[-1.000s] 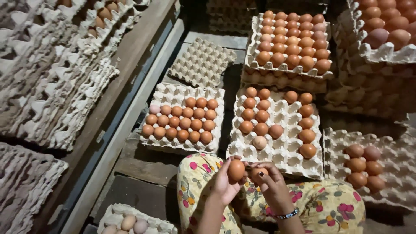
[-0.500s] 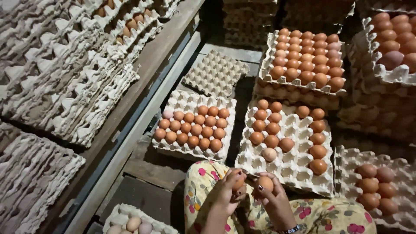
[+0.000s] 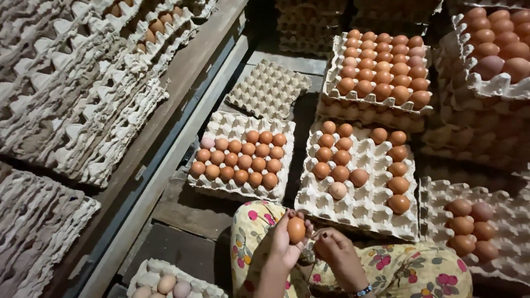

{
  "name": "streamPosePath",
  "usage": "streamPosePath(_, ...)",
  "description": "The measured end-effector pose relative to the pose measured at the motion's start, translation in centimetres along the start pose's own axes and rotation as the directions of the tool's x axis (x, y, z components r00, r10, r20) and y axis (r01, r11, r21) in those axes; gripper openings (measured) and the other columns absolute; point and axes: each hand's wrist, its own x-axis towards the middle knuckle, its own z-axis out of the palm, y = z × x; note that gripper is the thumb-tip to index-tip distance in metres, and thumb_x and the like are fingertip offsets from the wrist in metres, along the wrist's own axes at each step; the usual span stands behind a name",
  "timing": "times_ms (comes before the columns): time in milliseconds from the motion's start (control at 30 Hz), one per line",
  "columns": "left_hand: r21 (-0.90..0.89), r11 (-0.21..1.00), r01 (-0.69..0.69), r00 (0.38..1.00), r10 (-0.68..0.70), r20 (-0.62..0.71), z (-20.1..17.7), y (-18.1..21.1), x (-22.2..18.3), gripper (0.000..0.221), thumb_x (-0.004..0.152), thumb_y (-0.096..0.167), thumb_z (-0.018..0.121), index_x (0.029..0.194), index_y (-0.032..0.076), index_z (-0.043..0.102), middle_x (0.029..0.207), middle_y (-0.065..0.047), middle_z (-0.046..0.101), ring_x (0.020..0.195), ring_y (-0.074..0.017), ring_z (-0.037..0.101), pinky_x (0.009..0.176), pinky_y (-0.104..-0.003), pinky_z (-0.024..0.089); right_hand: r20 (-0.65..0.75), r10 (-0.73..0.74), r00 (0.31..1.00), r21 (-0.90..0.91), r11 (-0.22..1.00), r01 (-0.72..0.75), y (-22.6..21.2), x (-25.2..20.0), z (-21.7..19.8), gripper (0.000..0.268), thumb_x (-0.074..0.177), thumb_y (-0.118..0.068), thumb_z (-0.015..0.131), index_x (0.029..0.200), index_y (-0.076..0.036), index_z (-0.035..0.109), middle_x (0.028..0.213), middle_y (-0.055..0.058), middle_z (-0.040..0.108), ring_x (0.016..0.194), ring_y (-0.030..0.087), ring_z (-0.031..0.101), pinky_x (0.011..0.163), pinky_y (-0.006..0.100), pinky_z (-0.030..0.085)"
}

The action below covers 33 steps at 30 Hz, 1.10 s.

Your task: Sorting and placing eggs into cardboard egg trays.

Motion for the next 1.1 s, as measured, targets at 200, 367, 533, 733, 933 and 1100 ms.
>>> streamPosePath(200, -0.069, 0.993, -0.095, 0.995, 0.094, -0.013, -1.6, -0.1, 1.4, 0.012, 0.099, 0.014, 0.048, 0.089, 0.015, 0.054, 0.085, -0.002, 0.06, 0.076, -0.0166, 0.057, 0.065, -0.029, 0.048, 0.055, 0.1, 0.993, -0.086, 0.992, -0.095, -0.9, -1.7, 2.8, 0.017, 0.091, -0.008, 0.054, 0.09, 0.005, 0.065, 0.068, 0.016, 0.063, 0.06, 0.022, 0.053, 0.057, 0.033, 0.043)
streamPosePath(367, -0.181, 0.979, -0.096, 0.995, 0.096, -0.005, -2.5, -0.1, 1.7, 0.01, 0.1, 0.012, 0.047, 0.101, 0.015, 0.056, 0.088, -0.003, 0.058, 0.086, -0.0211, 0.061, 0.077, -0.037, 0.049, 0.018, 0.066, 0.998, -0.05, 0.997, -0.065, 0.2, -1.6, 2.5, 0.038, 0.078, 0.005, 0.061, 0.115, 0.0, 0.055, 0.088, 0.018, 0.064, 0.063, 0.025, 0.062, 0.055, 0.033, 0.048)
streamPosePath(533, -0.249, 0.96, -0.126, 0.992, 0.121, -0.033, -2.5, -0.3, 1.7, 0.016, 0.093, -0.002, 0.045, 0.1, 0.011, 0.052, 0.091, -0.005, 0.057, 0.087, -0.0213, 0.058, 0.091, -0.044, 0.054, -0.036, 0.063, 0.997, -0.077, 0.995, -0.066, -0.6, -1.8, 3.2, 0.05, 0.073, 0.014, 0.061, 0.12, -0.003, 0.052, 0.097, 0.018, 0.062, 0.067, 0.026, 0.064, 0.056, 0.032, 0.048)
streamPosePath(733, -0.158, 0.96, -0.233, 0.969, 0.242, 0.041, -2.9, -0.5, 1.6, 0.026, 0.085, -0.007, 0.041, 0.102, 0.008, 0.053, 0.094, -0.007, 0.056, 0.084, -0.0199, 0.058, 0.094, -0.041, 0.052, -0.043, 0.078, 0.996, -0.178, 0.98, -0.084, -0.3, -1.3, 3.9, 0.065, 0.071, 0.018, 0.068, 0.13, -0.005, 0.056, 0.102, 0.021, 0.068, 0.067, 0.024, 0.065, 0.062, 0.035, 0.058)
streamPosePath(933, -0.246, 0.927, -0.282, 0.957, 0.291, -0.002, -1.4, 1.7, -0.7, 0.041, 0.094, 0.002, 0.042, 0.131, 0.02, 0.044, 0.122, -0.008, 0.055, 0.114, -0.0297, 0.056, 0.096, -0.046, 0.048, 0.016, 0.071, 0.997, -0.221, 0.973, -0.066, -0.4, -0.1, 6.5, 0.062, 0.075, 0.017, 0.069, 0.131, -0.009, 0.061, 0.089, 0.013, 0.062, 0.057, 0.018, 0.054, 0.047, 0.028, 0.044)
streamPosePath(1100, 0.02, 0.885, -0.465, 0.882, 0.466, -0.067, -0.8, 4.4, -3.8, 0.015, 0.093, 0.013, 0.05, 0.098, 0.006, 0.062, 0.096, -0.007, 0.062, 0.089, -0.0168, 0.054, 0.085, -0.028, 0.042, 0.226, -0.128, 0.966, -0.52, 0.822, 0.231, 1.1, 2.5, 8.9, 0.05, 0.07, 0.0, 0.077, 0.119, -0.005, 0.07, 0.123, 0.007, 0.071, 0.11, 0.019, 0.066, 0.096, 0.031, 0.051)
